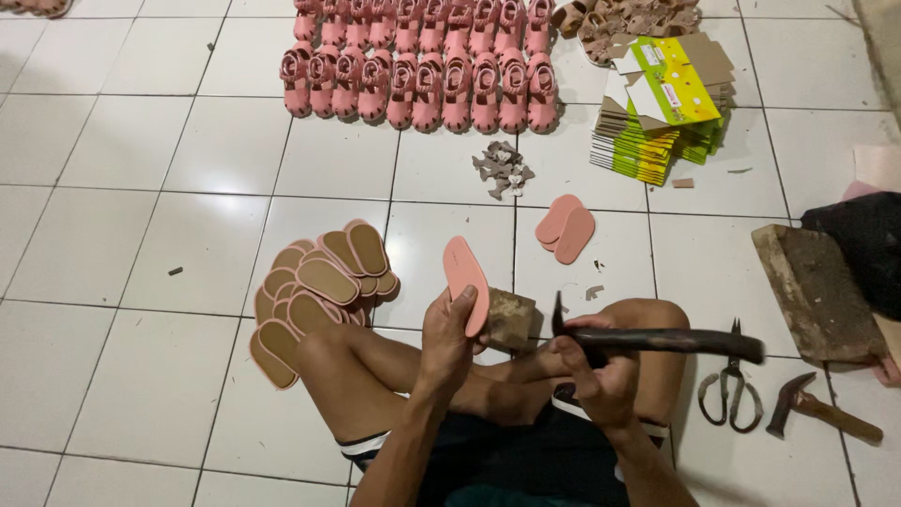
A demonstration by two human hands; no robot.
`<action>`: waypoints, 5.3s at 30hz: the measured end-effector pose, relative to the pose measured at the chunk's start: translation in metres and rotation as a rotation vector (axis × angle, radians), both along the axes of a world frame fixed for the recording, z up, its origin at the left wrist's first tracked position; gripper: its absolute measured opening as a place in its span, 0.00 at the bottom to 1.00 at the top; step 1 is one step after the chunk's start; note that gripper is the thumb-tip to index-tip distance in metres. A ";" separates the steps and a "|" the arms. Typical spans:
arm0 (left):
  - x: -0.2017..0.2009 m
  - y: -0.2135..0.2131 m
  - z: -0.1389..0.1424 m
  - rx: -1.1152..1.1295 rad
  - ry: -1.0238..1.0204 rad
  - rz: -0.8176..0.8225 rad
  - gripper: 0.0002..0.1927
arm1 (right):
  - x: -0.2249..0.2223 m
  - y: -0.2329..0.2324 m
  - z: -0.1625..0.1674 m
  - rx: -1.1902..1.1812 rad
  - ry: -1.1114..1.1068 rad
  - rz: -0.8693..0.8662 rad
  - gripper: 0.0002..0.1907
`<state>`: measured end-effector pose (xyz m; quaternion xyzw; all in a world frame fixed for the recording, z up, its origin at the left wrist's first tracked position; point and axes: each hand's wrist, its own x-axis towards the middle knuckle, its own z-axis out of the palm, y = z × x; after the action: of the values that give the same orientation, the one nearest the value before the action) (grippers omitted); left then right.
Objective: The person sits on the floor assembling foam slippers, pressing pink insole tops onto brown sole pieces and using a curved hand tool to press and trim the joined edges, placing finished pairs onto a growing pile beside them.
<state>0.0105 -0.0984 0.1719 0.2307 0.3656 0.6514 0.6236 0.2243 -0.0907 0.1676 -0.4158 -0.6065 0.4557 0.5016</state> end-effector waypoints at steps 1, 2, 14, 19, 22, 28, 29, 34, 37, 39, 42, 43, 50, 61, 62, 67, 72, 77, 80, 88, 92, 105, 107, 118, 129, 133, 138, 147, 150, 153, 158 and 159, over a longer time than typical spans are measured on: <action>0.004 -0.002 0.000 -0.049 0.027 -0.005 0.15 | -0.001 0.000 0.004 0.066 -0.053 0.015 0.14; 0.008 -0.003 0.000 -0.094 0.057 -0.012 0.15 | -0.004 0.000 0.007 0.134 -0.103 0.029 0.14; 0.025 -0.009 -0.009 -0.122 -0.078 -0.022 0.16 | -0.006 0.007 0.031 -0.052 -0.498 0.143 0.15; 0.030 -0.018 -0.014 -0.270 -0.193 -0.010 0.14 | -0.011 0.003 0.035 0.100 -0.470 0.084 0.14; 0.030 -0.017 -0.013 -0.264 -0.219 0.004 0.13 | -0.006 0.005 0.035 -0.039 -0.646 0.132 0.15; 0.029 -0.013 -0.014 -0.190 -0.160 -0.037 0.17 | 0.004 0.012 0.028 0.012 -0.338 0.150 0.13; 0.030 -0.011 -0.016 -0.188 -0.179 -0.040 0.17 | 0.002 0.014 0.027 -0.001 -0.413 0.175 0.13; 0.036 -0.020 -0.028 -0.280 -0.320 -0.230 0.15 | -0.006 0.018 0.026 -0.027 -0.150 0.165 0.24; 0.033 -0.020 -0.030 -0.155 -0.468 -0.441 0.18 | -0.012 0.033 0.025 0.040 -0.054 0.261 0.22; 0.028 -0.022 -0.027 -0.023 -0.652 -0.563 0.22 | -0.016 0.038 0.022 0.001 0.064 0.384 0.17; 0.026 -0.017 -0.019 -0.368 0.035 -0.320 0.29 | -0.028 0.036 0.017 -0.054 0.061 0.113 0.18; 0.028 -0.016 -0.017 -0.289 0.182 -0.237 0.28 | -0.034 0.033 0.015 -0.095 0.095 0.017 0.17; 0.027 -0.010 -0.006 0.241 1.064 0.298 0.21 | -0.052 0.015 0.002 -0.214 0.205 -0.045 0.17; -0.015 -0.017 0.032 -0.026 0.477 -0.095 0.20 | 0.011 0.032 0.034 -0.028 0.023 0.069 0.14; -0.015 -0.018 0.034 -0.005 0.463 -0.118 0.20 | 0.013 0.033 0.037 0.009 0.036 0.100 0.15; -0.012 -0.025 0.038 0.086 0.508 -0.190 0.20 | 0.011 0.036 0.046 0.056 -0.437 0.160 0.16; -0.014 -0.026 0.038 -0.031 0.376 -0.247 0.19 | 0.018 0.038 0.052 -0.017 -0.059 0.162 0.15; -0.013 -0.026 0.040 0.026 0.295 -0.314 0.19 | 0.015 0.034 0.050 0.031 -0.342 0.228 0.15; -0.014 -0.027 0.040 0.006 0.265 -0.322 0.19 | 0.018 0.035 0.053 0.007 -0.247 0.205 0.15; -0.014 -0.028 0.028 -0.029 0.258 -0.328 0.19 | 0.019 0.038 0.052 0.077 -0.298 0.286 0.16; -0.012 -0.025 0.022 -0.107 0.165 -0.315 0.18 | 0.015 0.031 0.052 -0.064 -0.424 0.280 0.16; -0.009 -0.029 -0.009 -0.022 0.120 -0.285 0.22 | 0.007 0.033 0.049 -0.059 0.055 0.288 0.24; 0.005 -0.030 -0.016 -0.083 -0.264 -0.392 0.22 | -0.006 0.037 0.043 -0.151 0.156 0.350 0.26; -0.008 -0.026 0.006 -0.010 0.380 -0.033 0.25 | -0.020 0.040 0.049 -0.279 -0.041 0.160 0.22; 0.007 -0.037 0.013 -0.023 0.513 0.033 0.11 | -0.028 0.033 0.034 -0.222 0.053 0.136 0.23; 0.009 -0.036 0.016 0.222 1.003 0.141 0.16 | -0.033 0.032 0.030 -0.213 0.071 0.097 0.21; 0.008 -0.032 0.019 0.253 1.223 0.300 0.19 | -0.024 0.016 0.035 0.080 -0.293 0.059 0.12; 0.012 -0.033 0.015 0.342 1.341 0.344 0.20 | -0.020 -0.003 0.039 0.163 -0.403 0.116 0.16; 0.012 -0.032 0.017 0.341 1.402 0.368 0.18 | -0.017 -0.004 0.039 0.297 -0.274 0.062 0.17; 0.010 -0.030 0.018 0.268 1.420 0.256 0.19 | -0.013 -0.002 0.033 0.143 -0.509 0.168 0.18; 0.007 -0.028 0.016 0.130 0.963 0.259 0.22 | -0.004 0.008 0.015 -0.210 0.053 0.028 0.19; 0.007 -0.027 0.016 0.097 0.822 0.230 0.26 | -0.003 0.012 0.011 -0.265 0.179 0.016 0.23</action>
<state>0.0174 -0.1257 0.1876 0.4580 0.5758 0.5869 0.3379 0.2210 -0.0789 0.1781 -0.4313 -0.4971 0.5711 0.4906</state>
